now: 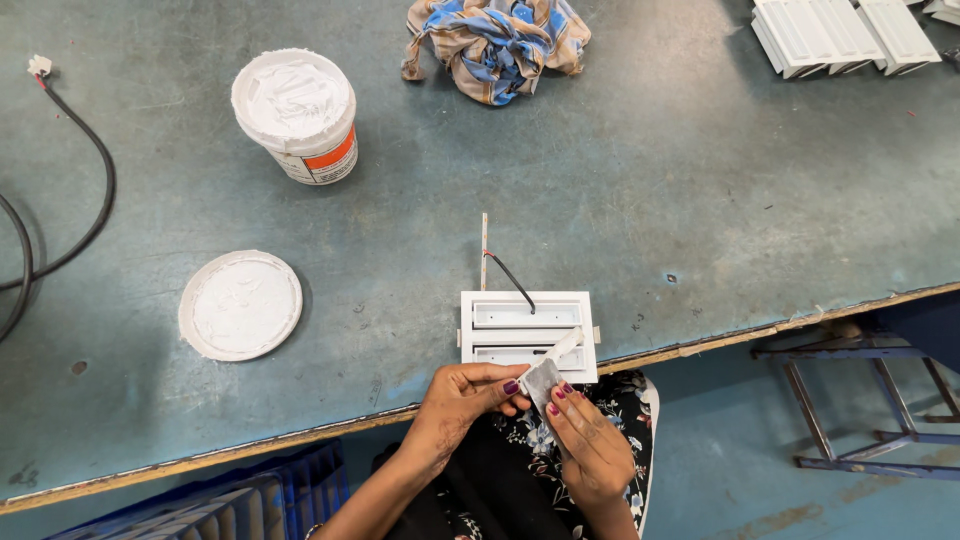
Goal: The person assembles a white LED light fixture by hand. They place LED strips into the fixture, apply adhesive from a white paste using a small spatula, and press the strips into place. The person handles the fixture and strips repeatedly to ensure proper alignment.
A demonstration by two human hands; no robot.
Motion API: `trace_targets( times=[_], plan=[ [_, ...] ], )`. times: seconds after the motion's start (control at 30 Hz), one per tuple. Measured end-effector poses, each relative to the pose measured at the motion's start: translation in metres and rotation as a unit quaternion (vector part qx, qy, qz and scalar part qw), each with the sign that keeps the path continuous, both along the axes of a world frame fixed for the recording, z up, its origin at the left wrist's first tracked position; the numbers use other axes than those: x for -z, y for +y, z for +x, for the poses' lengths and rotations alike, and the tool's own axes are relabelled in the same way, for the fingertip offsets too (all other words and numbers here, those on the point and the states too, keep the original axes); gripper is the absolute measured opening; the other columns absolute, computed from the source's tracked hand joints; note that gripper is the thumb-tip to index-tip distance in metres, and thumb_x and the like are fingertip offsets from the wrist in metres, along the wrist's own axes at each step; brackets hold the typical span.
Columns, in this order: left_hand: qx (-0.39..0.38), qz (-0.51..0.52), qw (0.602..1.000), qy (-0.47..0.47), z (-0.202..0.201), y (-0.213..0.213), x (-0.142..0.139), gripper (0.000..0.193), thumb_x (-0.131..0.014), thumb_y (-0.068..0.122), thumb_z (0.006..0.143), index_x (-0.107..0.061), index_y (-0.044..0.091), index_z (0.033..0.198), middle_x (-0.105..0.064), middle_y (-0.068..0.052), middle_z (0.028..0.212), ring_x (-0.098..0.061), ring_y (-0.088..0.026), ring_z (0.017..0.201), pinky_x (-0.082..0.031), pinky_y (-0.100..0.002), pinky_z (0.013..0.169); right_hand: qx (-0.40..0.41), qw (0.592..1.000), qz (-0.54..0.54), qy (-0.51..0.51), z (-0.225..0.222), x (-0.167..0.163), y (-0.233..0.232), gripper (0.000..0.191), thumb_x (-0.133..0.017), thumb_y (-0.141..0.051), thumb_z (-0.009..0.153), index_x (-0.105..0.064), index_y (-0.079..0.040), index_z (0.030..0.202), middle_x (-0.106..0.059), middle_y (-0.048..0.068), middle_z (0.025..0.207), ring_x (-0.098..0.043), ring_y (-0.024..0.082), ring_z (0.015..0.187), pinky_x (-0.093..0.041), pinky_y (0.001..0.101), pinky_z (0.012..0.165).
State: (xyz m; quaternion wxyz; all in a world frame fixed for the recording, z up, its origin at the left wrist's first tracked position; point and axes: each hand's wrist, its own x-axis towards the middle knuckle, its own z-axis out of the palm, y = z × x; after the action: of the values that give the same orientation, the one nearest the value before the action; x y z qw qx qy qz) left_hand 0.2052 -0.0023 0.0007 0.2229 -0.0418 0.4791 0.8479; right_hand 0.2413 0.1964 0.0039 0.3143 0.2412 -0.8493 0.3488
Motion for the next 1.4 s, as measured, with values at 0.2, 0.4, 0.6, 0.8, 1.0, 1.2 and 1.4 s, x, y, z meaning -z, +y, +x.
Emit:
trace_targets(
  times=[0.2,0.4,0.6,0.8,1.0,1.2,1.4],
  plan=[
    [-0.007,0.01,1.0,-0.001,0.0,0.002,0.006,0.032,-0.068,0.008,0.094,-0.072,-0.006,0.123,-0.079,-0.014,0.09,-0.07,-0.013,0.078,-0.058,-0.026,0.078,-0.003,1.0,0.003,-0.011,0.0,-0.002,-0.001,0.023,-0.071,0.005,0.082,-0.076,0.002,0.104,-0.077,0.016,0.109,-0.075,0.032,0.109,-0.06,0.0389,0.096],
    [-0.013,0.02,1.0,0.002,0.0,0.003,0.009,0.032,-0.068,0.007,0.094,-0.072,-0.007,0.123,-0.079,-0.015,0.091,-0.071,-0.013,0.079,-0.058,-0.026,0.078,-0.011,0.999,-0.003,-0.03,0.003,-0.009,0.002,0.024,-0.07,0.007,0.08,-0.075,0.002,0.103,-0.077,0.016,0.107,-0.075,0.03,0.109,-0.059,0.0393,0.097],
    [-0.009,0.011,1.0,0.003,0.0,0.003,0.006,0.032,-0.068,0.007,0.094,-0.072,-0.007,0.123,-0.079,-0.015,0.091,-0.071,-0.013,0.079,-0.058,-0.026,0.078,-0.031,0.999,0.003,-0.045,0.004,-0.017,0.007,0.032,-0.063,0.013,0.077,-0.075,0.003,0.105,-0.077,0.017,0.108,-0.075,0.031,0.111,-0.059,0.0411,0.1],
    [-0.008,0.011,1.0,0.003,0.0,0.002,0.006,0.032,-0.067,0.006,0.094,-0.072,-0.007,0.123,-0.079,-0.015,0.09,-0.071,-0.013,0.079,-0.058,-0.026,0.078,-0.006,0.999,0.001,-0.041,0.006,-0.029,0.011,0.034,-0.064,0.013,0.077,-0.076,-0.001,0.105,-0.078,0.014,0.106,-0.076,0.029,0.108,-0.058,0.0405,0.101],
    [-0.004,0.007,1.0,0.005,0.0,0.001,0.005,0.031,-0.066,0.006,0.095,-0.072,-0.007,0.122,-0.079,-0.015,0.09,-0.071,-0.014,0.078,-0.058,-0.026,0.077,-0.02,0.998,-0.018,-0.048,-0.006,-0.047,0.017,0.04,-0.055,0.019,0.07,-0.075,0.001,0.1,-0.077,0.014,0.102,-0.075,0.031,0.106,-0.059,0.0399,0.098],
    [-0.01,-0.009,1.0,0.01,0.002,0.001,0.004,0.03,-0.067,0.007,0.094,-0.073,-0.006,0.121,-0.078,-0.015,0.09,-0.072,-0.014,0.079,-0.058,-0.026,0.077,-0.021,0.998,0.001,-0.052,-0.017,-0.056,0.011,0.043,-0.055,0.019,0.067,-0.075,-0.001,0.1,-0.077,0.013,0.102,-0.075,0.031,0.106,-0.06,0.0389,0.094],
    [-0.005,-0.007,1.0,0.003,0.001,0.002,0.005,0.03,-0.067,0.006,0.094,-0.073,-0.006,0.121,-0.079,-0.015,0.091,-0.072,-0.014,0.079,-0.059,-0.026,0.076,-0.024,0.998,0.018,-0.062,-0.014,-0.057,0.012,0.045,-0.054,0.018,0.065,-0.075,0.0,0.1,-0.076,0.013,0.101,-0.075,0.032,0.106,-0.06,0.0392,0.093]
  ],
)
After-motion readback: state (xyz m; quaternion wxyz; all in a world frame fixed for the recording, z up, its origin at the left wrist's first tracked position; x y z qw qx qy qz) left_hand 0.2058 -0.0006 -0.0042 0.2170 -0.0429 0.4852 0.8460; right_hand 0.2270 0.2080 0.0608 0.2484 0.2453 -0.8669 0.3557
